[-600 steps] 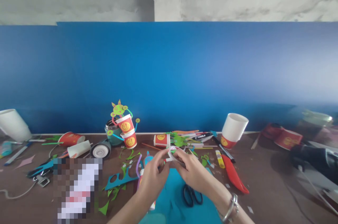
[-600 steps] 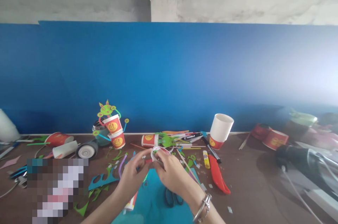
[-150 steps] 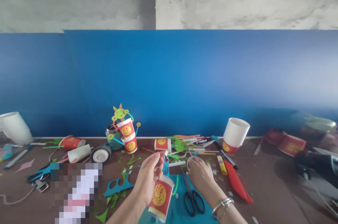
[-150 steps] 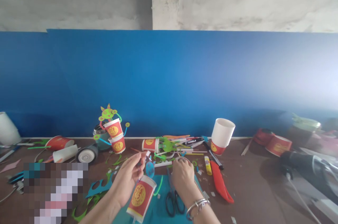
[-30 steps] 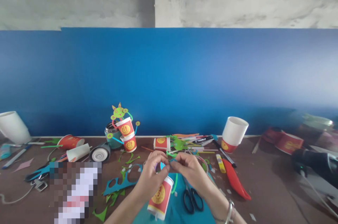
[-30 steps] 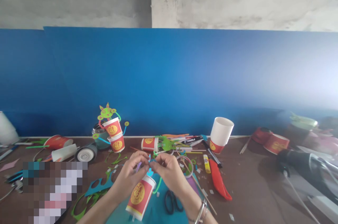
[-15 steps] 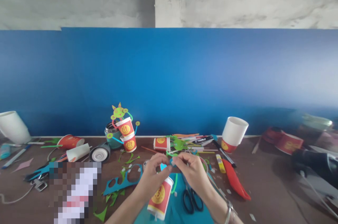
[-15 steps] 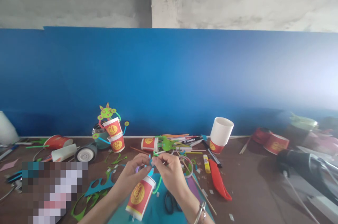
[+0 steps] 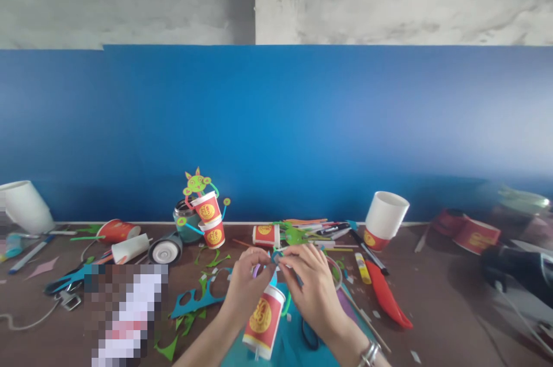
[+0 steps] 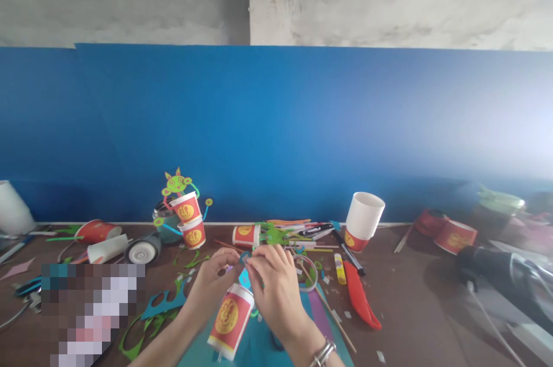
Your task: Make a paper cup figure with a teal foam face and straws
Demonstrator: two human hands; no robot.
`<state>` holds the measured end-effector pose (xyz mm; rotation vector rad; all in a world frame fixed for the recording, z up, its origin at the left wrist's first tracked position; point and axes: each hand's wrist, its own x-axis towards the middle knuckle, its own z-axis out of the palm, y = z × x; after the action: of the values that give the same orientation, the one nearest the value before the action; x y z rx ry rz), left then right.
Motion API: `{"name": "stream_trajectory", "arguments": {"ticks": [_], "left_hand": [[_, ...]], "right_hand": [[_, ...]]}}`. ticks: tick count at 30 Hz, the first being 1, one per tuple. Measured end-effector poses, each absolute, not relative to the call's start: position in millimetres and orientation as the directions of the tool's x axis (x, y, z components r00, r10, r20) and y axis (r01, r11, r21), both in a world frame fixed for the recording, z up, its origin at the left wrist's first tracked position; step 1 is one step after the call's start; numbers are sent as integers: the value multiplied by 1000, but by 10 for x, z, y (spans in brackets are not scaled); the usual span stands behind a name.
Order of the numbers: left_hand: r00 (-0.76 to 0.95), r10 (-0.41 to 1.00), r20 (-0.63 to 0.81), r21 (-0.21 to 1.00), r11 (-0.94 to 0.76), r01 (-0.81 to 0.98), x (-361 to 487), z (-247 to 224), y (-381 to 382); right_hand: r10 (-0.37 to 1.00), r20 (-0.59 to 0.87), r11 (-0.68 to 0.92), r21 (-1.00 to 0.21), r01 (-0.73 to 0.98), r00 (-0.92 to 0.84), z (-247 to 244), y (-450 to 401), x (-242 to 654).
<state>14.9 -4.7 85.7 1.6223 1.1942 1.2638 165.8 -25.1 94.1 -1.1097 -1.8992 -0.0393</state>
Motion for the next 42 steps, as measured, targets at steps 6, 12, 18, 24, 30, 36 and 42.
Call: {"name": "stream_trajectory", "arguments": {"ticks": [6, 12, 18, 24, 30, 36, 42], "left_hand": [[89, 878, 470, 817, -471, 333, 146, 782, -38], [155, 825, 543, 734, -556, 391, 148, 735, -42], [176, 894, 412, 843, -448, 298, 134, 836, -72], [232, 970, 68, 997, -56, -58, 106, 902, -102], [384, 918, -101, 868, 271, -417, 143, 919, -131], [425, 889, -173, 862, 346, -372, 149, 919, -149], [224, 974, 32, 998, -18, -64, 137, 915, -104]], "right_hand": [[748, 622, 572, -430, 698, -230, 976, -267, 1649], [786, 574, 559, -500, 662, -230, 975, -260, 1660], [879, 474, 358, -593, 721, -48, 909, -103, 1814], [939, 341, 198, -420, 886, -48, 845, 7, 2019], [899, 392, 438, -803, 403, -196, 969, -120, 1826], [911, 374, 406, -888, 216, -175, 1027, -146, 1794], [986, 142, 155, -972, 178, -83, 1020, -107, 1829]]}}
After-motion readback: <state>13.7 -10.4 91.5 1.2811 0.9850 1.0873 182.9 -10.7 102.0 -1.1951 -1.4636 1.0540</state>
